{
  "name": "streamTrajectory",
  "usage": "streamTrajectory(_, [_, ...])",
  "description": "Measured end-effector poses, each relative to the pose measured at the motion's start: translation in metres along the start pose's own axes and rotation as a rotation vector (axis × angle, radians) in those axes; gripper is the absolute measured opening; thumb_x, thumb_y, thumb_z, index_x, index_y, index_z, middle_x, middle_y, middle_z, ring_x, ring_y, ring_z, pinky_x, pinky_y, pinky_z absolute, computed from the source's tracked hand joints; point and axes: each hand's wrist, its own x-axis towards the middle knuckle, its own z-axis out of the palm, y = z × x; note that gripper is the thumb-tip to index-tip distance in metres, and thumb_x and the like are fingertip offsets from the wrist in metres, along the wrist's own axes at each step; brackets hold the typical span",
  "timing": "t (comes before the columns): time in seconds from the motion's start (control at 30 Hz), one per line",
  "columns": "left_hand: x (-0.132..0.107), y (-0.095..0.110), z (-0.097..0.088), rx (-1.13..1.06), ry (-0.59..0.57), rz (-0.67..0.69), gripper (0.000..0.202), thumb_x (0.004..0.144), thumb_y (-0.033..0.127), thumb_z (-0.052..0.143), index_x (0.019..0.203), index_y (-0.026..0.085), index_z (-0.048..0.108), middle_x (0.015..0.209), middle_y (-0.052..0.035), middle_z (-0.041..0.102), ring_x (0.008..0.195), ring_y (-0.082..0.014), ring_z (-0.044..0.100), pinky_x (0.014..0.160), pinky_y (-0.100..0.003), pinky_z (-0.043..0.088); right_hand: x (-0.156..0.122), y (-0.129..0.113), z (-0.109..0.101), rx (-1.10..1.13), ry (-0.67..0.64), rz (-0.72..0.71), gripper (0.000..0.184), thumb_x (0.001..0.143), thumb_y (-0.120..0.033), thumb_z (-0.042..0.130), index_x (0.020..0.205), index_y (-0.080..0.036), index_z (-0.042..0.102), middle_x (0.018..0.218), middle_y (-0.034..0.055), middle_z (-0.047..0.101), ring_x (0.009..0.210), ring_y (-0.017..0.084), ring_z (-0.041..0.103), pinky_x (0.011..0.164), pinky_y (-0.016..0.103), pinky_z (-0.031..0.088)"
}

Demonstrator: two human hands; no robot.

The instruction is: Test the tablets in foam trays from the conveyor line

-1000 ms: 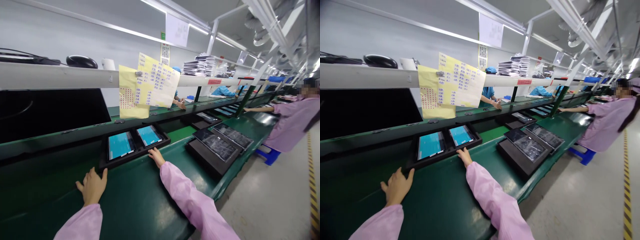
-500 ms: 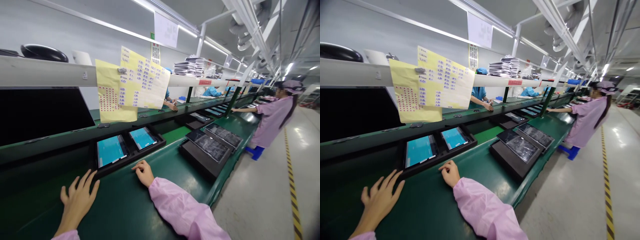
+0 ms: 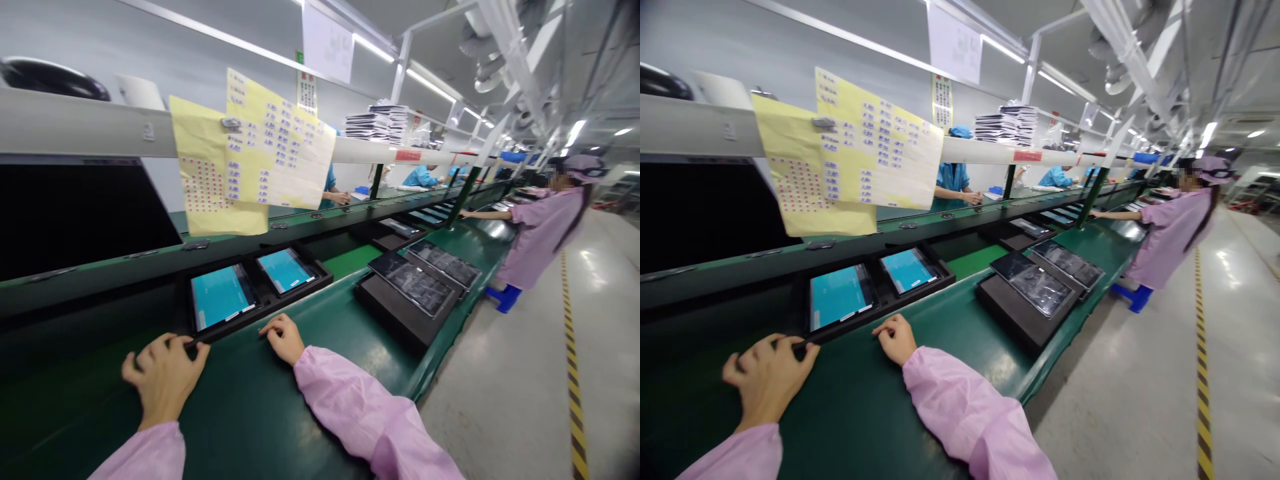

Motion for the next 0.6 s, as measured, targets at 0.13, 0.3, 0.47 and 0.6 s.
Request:
streamTrajectory(0.13, [0.005,0.001,-0.003,-0.076,-0.082,-0.069,0.039,0.084,0.038,0.043,0.098,0.011,0.068,0.121,-0.0196,0.058,0.115,-0.0371,0.049,0.11,-0.053,0.024,-0.001,0.004,-0.004,-0.007,-0.037,-0.025,0.014,0.089,-0.024,0.062,0.077,-0.018,0.066,0.091,0.0024,0.061,0.084,0.015,0.058,0.08,0.032,0.049])
streamTrajectory(0.3, [0.007,-0.005,-0.007,-0.258,-0.072,-0.234,0.032,0.083,0.029,0.047,0.096,0.007,0.067,0.118,-0.0241,0.054,0.116,-0.0389,0.045,0.108,-0.055,0.021,-0.002,0.009,-0.01,-0.003,-0.087,-0.07,0.028,0.092,-0.044,0.061,0.082,-0.018,0.063,0.093,0.0031,0.063,0.088,0.017,0.059,0.084,0.037,0.048])
streamTrajectory(0.47, [-0.003,-0.015,-0.003,-0.246,-0.055,-0.301,0.021,0.084,0.028,0.055,0.098,0.016,0.066,0.117,-0.0169,0.055,0.113,-0.0337,0.048,0.106,-0.049,0.028,-0.003,0.013,-0.015,0.01,-0.099,-0.104,0.035,0.078,-0.055,0.058,0.075,-0.022,0.07,0.088,0.0075,0.062,0.089,0.024,0.059,0.083,0.039,0.046])
streamTrajectory(0.6, [-0.009,-0.018,0.005,-0.295,-0.036,-0.281,0.021,0.084,0.028,0.06,0.102,0.018,0.063,0.119,-0.0142,0.054,0.115,-0.0304,0.048,0.107,-0.046,0.03,0.0,0.02,-0.016,-0.019,-0.101,-0.107,0.037,0.07,-0.055,0.057,0.074,-0.021,0.073,0.087,0.0088,0.065,0.086,0.026,0.06,0.079,0.039,0.047])
